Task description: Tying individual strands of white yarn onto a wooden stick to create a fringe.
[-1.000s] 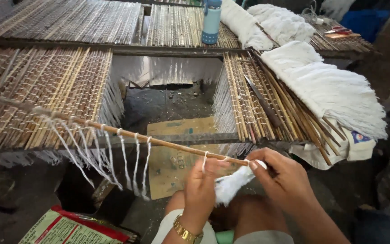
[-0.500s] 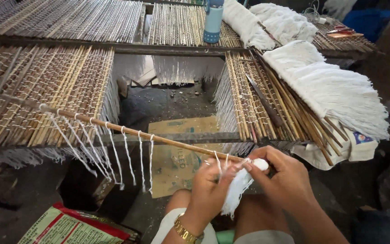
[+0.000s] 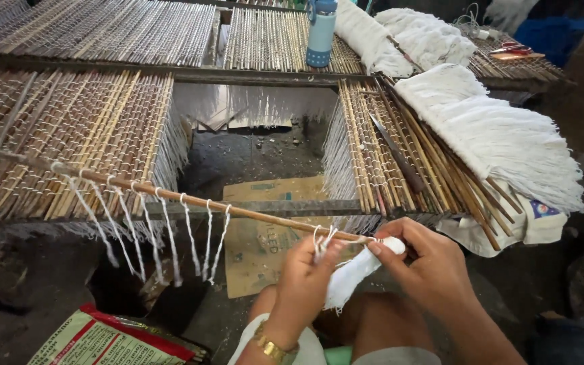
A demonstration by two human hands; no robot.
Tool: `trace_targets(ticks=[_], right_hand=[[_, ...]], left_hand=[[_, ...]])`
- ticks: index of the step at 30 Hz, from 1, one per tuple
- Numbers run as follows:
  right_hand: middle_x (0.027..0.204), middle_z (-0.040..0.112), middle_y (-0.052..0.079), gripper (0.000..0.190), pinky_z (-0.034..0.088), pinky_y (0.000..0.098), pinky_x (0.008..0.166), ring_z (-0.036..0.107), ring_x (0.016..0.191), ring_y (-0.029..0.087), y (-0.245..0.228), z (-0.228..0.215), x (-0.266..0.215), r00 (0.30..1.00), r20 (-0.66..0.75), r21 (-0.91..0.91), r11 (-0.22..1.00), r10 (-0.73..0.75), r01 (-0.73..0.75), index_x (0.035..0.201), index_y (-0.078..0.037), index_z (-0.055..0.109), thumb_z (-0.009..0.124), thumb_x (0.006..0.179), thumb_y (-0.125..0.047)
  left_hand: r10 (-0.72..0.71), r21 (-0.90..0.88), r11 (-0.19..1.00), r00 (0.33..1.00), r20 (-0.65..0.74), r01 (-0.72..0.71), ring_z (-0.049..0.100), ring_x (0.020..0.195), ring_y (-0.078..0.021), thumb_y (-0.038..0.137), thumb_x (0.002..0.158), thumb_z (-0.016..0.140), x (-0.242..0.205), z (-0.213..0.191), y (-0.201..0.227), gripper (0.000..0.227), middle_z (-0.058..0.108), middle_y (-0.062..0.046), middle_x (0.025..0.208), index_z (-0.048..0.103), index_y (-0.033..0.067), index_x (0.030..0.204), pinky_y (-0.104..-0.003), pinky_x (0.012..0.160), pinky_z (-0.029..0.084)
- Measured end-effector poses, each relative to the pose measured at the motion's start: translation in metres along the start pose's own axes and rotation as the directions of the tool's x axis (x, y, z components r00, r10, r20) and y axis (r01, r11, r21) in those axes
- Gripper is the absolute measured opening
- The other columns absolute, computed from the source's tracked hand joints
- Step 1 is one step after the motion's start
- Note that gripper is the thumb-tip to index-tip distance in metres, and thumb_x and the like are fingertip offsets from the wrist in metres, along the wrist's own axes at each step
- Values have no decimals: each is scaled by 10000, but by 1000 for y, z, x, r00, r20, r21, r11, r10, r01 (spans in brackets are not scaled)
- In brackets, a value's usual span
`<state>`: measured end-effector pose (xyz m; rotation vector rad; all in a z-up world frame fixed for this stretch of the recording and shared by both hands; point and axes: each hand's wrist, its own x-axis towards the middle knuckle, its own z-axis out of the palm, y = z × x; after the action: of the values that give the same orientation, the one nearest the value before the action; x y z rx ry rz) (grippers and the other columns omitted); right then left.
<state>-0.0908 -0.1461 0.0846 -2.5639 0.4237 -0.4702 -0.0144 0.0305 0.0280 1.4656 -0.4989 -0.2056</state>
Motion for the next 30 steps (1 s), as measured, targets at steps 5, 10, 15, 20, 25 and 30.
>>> trace_targets(ticks=[5,10,15,20,25,30], right_hand=[[834,795,-168,232,425,270,535,575,482,91,-7,-12,1,999,42,-30,1000,-5,7,1062,-359,802,656,884,-382],[911,788,-50,206,493,275,664,715,745,119,4,-13,4,975,-7,78,972,-224,224,993,-198,812,632,895,-226],[873,765,-65,155,408,270,555,567,554,110,9,-12,4,985,21,87,982,-173,170,924,-194,777,629,885,-218],[920,797,-99,174,431,250,548,620,586,80,-1,-8,5,993,46,72,992,-106,103,921,-200,789,700,880,-343],[888,772,-102,188,445,252,569,578,562,79,2,4,5,987,5,106,981,-164,162,939,-173,762,676,909,-338],[904,777,-87,191,489,263,665,644,637,104,9,6,6,984,-17,30,984,-175,176,974,-191,759,670,908,-346]], left_hand=[[-214,-75,973,975,56,218,677,868,-123,360,888,720,2,-22,-4,305,688,-28,965,661,95,1028,-275,782,606],[-5,-11,1000,1000,-31,4,586,715,-101,286,967,671,4,-38,-13,189,657,15,812,739,118,914,-234,632,511],[28,-281,958,991,-134,-64,786,1001,-216,235,961,648,7,-36,-15,213,806,-108,993,731,40,988,-333,934,647],[-7,-837,541,996,94,82,687,1039,-371,170,1069,433,3,-11,-20,275,656,-130,874,557,55,852,-580,1119,470],[-26,-998,39,998,56,57,509,704,-180,302,1056,509,14,18,-22,330,510,-10,731,497,143,767,-362,711,421],[-25,-996,-52,997,-78,-79,368,599,-72,411,1087,459,20,4,-25,239,432,58,759,545,217,978,-200,507,303]])
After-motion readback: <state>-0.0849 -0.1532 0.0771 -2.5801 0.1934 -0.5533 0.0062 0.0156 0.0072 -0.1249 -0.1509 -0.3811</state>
